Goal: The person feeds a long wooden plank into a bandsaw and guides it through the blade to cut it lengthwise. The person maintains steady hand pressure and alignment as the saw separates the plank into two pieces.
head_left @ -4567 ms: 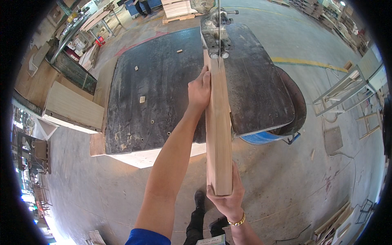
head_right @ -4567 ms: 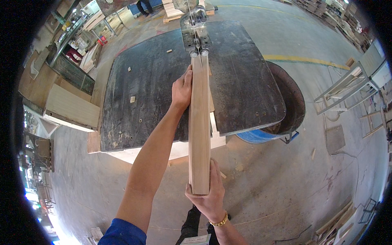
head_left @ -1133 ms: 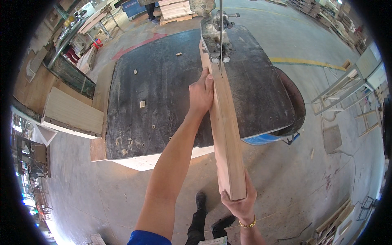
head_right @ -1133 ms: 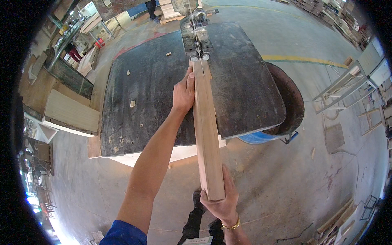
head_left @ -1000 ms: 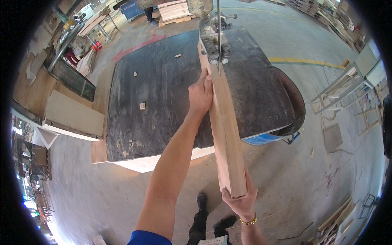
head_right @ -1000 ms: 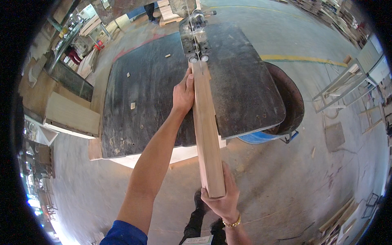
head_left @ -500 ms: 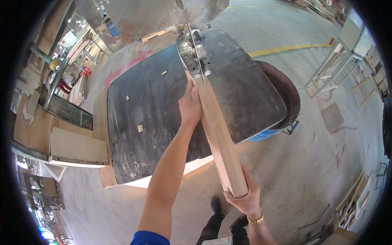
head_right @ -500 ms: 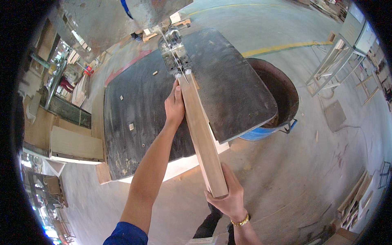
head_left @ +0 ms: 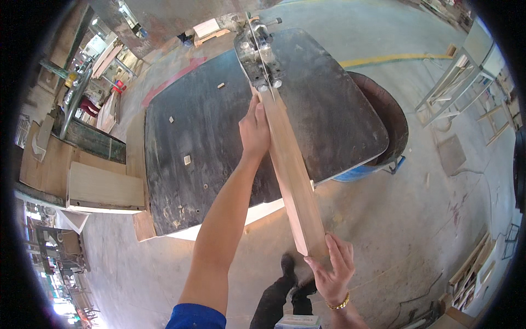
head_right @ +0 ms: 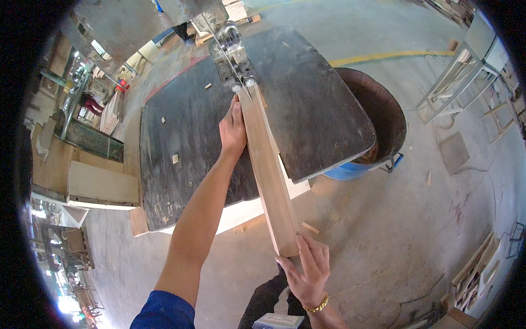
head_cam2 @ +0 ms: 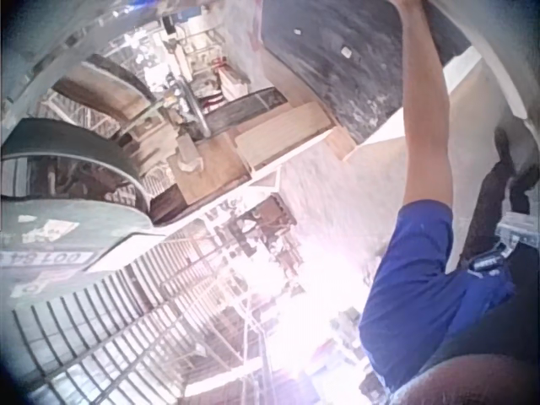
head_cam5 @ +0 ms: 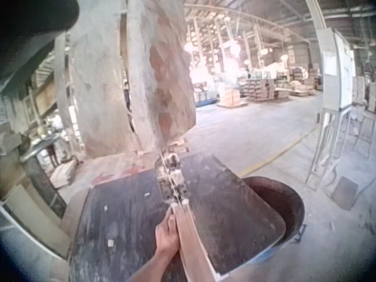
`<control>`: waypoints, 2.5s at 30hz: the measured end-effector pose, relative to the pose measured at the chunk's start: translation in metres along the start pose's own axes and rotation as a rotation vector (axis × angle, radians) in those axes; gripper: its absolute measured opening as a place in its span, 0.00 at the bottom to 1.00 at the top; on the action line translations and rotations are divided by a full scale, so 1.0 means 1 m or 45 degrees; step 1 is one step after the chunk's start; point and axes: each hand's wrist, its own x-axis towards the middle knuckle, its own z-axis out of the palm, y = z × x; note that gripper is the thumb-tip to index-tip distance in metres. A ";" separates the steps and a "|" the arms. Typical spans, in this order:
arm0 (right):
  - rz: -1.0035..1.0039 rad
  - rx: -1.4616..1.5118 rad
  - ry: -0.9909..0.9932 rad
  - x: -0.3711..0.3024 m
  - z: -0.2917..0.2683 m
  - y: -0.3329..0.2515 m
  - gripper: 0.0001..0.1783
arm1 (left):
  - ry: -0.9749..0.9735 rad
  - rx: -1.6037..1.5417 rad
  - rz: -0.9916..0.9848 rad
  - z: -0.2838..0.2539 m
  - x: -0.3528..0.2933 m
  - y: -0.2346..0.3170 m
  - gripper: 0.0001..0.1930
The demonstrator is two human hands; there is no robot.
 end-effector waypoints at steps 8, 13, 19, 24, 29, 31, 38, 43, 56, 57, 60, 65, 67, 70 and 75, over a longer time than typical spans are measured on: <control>0.255 0.144 0.177 -0.018 0.010 -0.007 0.33 | 0.005 0.012 0.003 0.003 -0.003 0.000 0.26; 0.181 0.094 0.165 -0.023 0.020 0.004 0.35 | 0.004 -0.035 0.037 0.006 0.000 -0.002 0.26; 0.207 0.118 0.180 -0.023 0.026 -0.002 0.34 | 0.015 0.005 0.036 0.004 0.001 -0.005 0.26; 0.204 0.150 0.188 -0.024 0.029 -0.001 0.34 | 0.009 0.011 0.030 0.003 0.002 -0.005 0.27; 0.228 0.162 0.166 -0.024 0.029 -0.001 0.34 | 0.000 0.007 -0.003 0.004 0.000 -0.002 0.27; 0.221 0.142 0.153 -0.023 0.028 -0.003 0.34 | 0.004 0.025 0.012 0.003 0.001 -0.004 0.27; 0.224 0.140 0.158 -0.024 0.031 -0.002 0.34 | -0.005 0.038 -0.055 0.003 -0.001 -0.001 0.28; 0.212 0.124 0.148 -0.024 0.031 -0.001 0.35 | -0.019 0.039 -0.080 0.003 -0.001 0.001 0.29; 0.180 0.080 0.149 -0.022 0.033 0.001 0.35 | -0.008 0.056 -0.059 0.004 0.000 -0.003 0.29; 0.189 0.090 0.150 -0.022 0.033 0.000 0.35 | -0.001 0.058 -0.048 0.004 0.000 -0.003 0.29; 0.203 0.111 0.152 -0.022 0.033 0.000 0.34 | 0.016 0.072 -0.024 0.005 0.000 -0.005 0.29; 0.205 0.093 0.152 -0.021 0.034 0.001 0.34 | 0.014 0.066 -0.038 0.005 0.000 -0.005 0.30; 0.187 0.067 0.155 -0.021 0.034 0.004 0.34 | -0.003 0.055 -0.061 0.006 -0.001 -0.002 0.29; 0.180 0.070 0.144 -0.021 0.034 0.003 0.34 | -0.002 0.075 -0.066 0.004 0.001 -0.004 0.29; 0.169 0.068 0.150 -0.020 0.035 0.005 0.34 | -0.001 0.057 -0.066 0.004 0.001 -0.003 0.29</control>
